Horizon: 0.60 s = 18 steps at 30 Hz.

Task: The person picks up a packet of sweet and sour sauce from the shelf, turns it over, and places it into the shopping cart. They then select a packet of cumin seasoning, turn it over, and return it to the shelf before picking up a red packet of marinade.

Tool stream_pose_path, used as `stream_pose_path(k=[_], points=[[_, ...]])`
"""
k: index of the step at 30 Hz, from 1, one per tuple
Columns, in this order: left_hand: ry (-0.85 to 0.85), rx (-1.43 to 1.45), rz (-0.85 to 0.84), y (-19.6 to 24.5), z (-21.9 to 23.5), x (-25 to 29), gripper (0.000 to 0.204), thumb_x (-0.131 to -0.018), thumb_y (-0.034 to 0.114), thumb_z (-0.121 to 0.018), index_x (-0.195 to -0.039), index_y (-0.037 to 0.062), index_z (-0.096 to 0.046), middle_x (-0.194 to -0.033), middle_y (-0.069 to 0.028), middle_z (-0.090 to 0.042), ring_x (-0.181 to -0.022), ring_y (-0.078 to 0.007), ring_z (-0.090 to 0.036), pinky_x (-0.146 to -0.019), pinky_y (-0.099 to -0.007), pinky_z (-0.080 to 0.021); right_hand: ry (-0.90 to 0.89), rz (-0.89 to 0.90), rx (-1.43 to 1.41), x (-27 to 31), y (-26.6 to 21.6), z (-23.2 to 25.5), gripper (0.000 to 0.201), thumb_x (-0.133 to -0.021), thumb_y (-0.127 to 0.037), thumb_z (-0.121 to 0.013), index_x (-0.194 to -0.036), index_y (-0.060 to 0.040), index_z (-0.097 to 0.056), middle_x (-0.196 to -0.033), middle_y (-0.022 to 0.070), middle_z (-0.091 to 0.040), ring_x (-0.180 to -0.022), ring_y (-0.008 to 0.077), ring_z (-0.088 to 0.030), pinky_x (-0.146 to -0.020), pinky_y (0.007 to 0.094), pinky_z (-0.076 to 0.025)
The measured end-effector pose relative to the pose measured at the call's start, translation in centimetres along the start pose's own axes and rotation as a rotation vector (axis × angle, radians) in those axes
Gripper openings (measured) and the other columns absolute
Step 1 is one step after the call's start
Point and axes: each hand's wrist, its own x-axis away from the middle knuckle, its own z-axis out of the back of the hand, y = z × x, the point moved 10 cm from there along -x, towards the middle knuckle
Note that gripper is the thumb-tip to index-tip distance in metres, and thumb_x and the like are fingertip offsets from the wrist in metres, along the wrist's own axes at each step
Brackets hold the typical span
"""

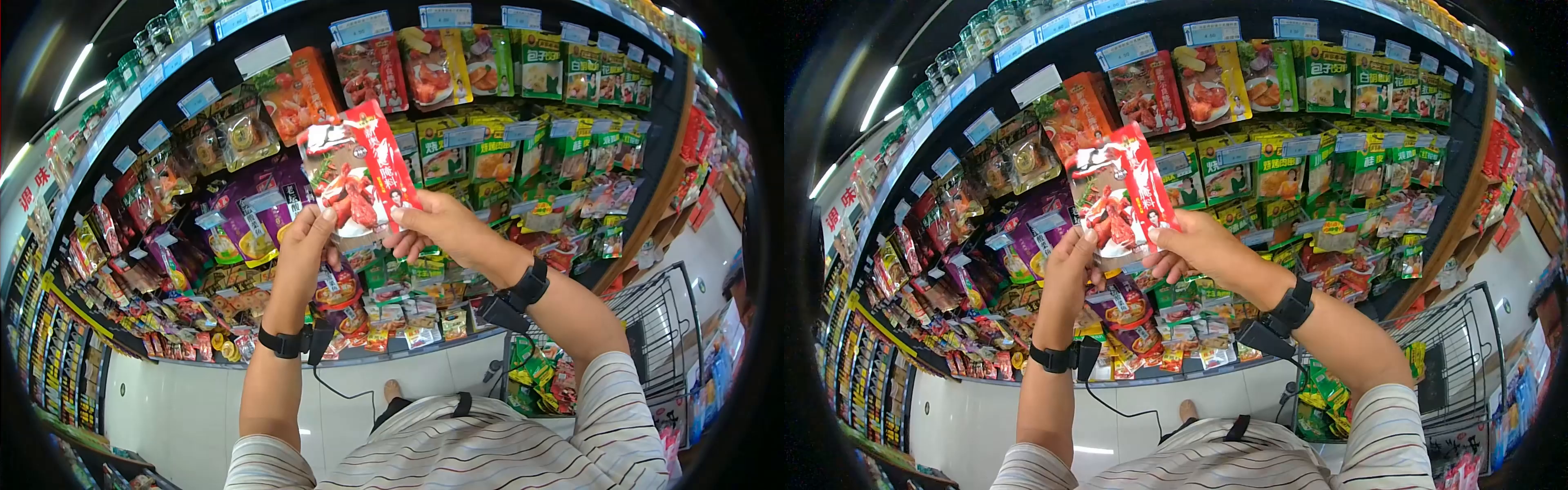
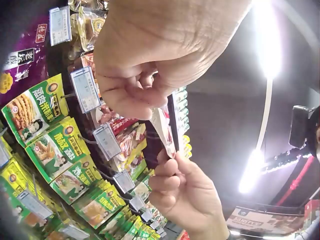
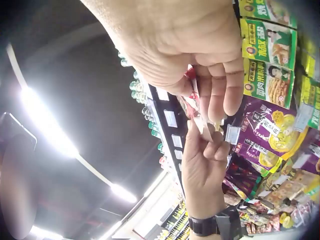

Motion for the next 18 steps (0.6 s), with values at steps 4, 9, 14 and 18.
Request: stream_pose_path(k=[4, 9, 14, 18], points=[[-0.085, -0.031, 0.026, -0.5, -1.1, 1.0, 0.035, -0.099, 0.034, -0.060, -0.118, 0.0042, -0.060, -0.088, -0.0016, -0.064, -0.060, -0.0056, -0.054, -0.047, -0.0213, -0.044, -0.027, -0.044, -0.141, 0.4, 2.4, -0.5, 0.034, -0.101, -0.029, -0.055, -0.120, -0.0017, -0.054, -0.096, 0.0136, -0.069, -0.074, 0.0156, -0.068, -0.062, 0.0259, -0.056], [-0.098, -0.065, 0.042, -1.3, -1.4, 1.1, 0.034, -0.098, 0.031, -0.060, -0.120, 0.0058, -0.060, -0.083, 0.0014, -0.063, -0.059, -0.0049, -0.054, -0.049, -0.0197, -0.044, -0.021, -0.076, -0.165, 0.6, 3.7, -0.5, 0.036, -0.100, -0.032, -0.056, -0.120, -0.0021, -0.055, -0.094, 0.0122, -0.068, -0.075, 0.0146, -0.067, -0.063, 0.0260, -0.055], [-0.092, -0.028, 0.089, -2.4, -1.4, 0.9, 0.035, -0.098, 0.031, -0.060, -0.122, 0.0056, -0.060, -0.082, 0.0020, -0.063, -0.059, -0.0037, -0.052, -0.049, -0.0194, -0.042, -0.004, -0.072, -0.176, 0.5, 3.8, 0.0, 0.036, -0.099, -0.033, -0.057, -0.118, -0.0022, -0.056, -0.093, 0.0116, -0.068, -0.074, 0.0143, -0.066, -0.063, 0.0259, -0.054], [-0.114, 0.024, 0.126, -3.1, -1.8, 0.7, 0.036, -0.098, 0.030, -0.061, -0.124, 0.0055, -0.060, -0.081, 0.0028, -0.062, -0.057, -0.0031, -0.051, -0.048, -0.0188, -0.041, 0.005, -0.057, -0.196, 0.5, 4.0, 0.4, 0.036, -0.098, -0.032, -0.061, -0.116, -0.0010, -0.056, -0.093, 0.0125, -0.069, -0.073, 0.0152, -0.067, -0.065, 0.0283, -0.056]])
